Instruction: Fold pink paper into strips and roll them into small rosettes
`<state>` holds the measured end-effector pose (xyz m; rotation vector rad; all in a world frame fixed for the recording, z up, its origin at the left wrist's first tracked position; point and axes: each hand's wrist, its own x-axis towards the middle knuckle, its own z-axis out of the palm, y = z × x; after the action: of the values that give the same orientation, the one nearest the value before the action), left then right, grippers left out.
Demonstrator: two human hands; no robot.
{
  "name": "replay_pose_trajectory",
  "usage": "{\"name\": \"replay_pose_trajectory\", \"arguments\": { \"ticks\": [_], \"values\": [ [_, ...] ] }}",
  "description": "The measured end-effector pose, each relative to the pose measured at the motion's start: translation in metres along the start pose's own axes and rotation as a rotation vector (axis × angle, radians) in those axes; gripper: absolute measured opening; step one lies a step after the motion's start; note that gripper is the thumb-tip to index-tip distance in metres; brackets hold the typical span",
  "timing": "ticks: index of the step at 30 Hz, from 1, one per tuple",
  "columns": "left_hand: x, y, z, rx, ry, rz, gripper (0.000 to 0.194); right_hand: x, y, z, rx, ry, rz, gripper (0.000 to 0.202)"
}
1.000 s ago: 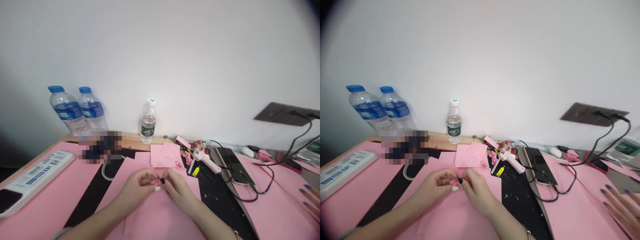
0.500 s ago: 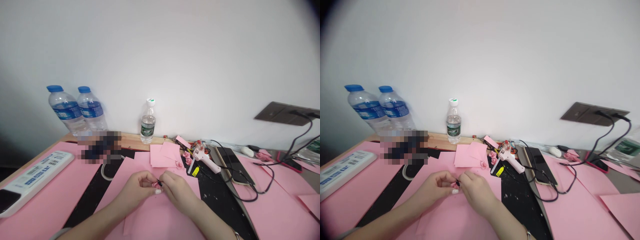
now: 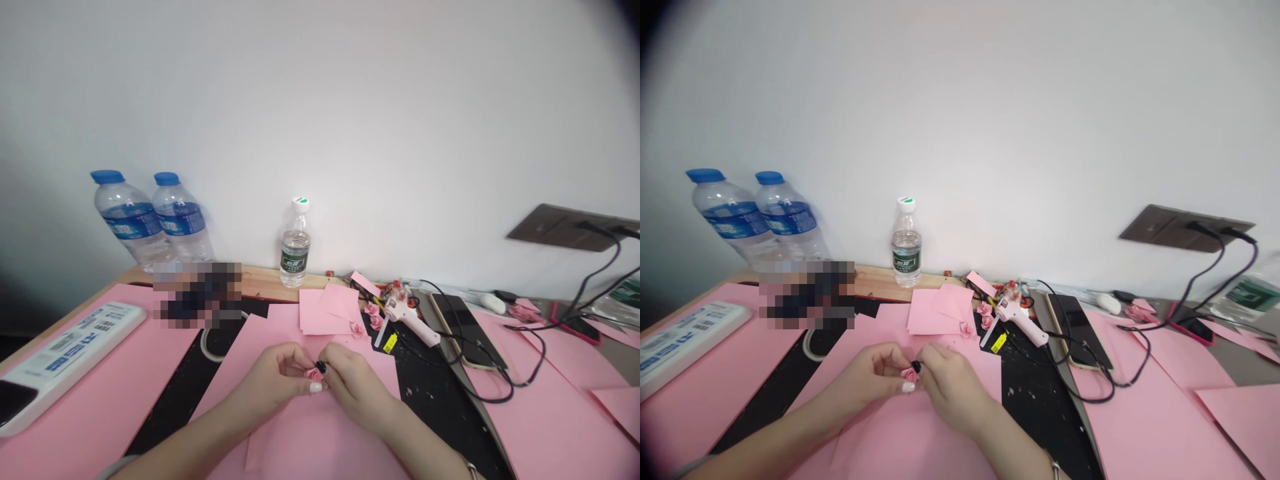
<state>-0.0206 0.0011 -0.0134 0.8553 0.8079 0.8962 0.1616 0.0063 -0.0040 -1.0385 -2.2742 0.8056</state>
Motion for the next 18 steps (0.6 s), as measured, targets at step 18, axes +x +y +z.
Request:
{"name": "replay_pose_trajectory", "arguments": {
  "ticks": [18],
  "values": [
    [0.0000,-0.0019,-0.0035,-0.020,-0.041,-0.046,0.027,0.0033,-0.0037,0.0030,0.522,0.033,0.167,0.016]
  ]
}}
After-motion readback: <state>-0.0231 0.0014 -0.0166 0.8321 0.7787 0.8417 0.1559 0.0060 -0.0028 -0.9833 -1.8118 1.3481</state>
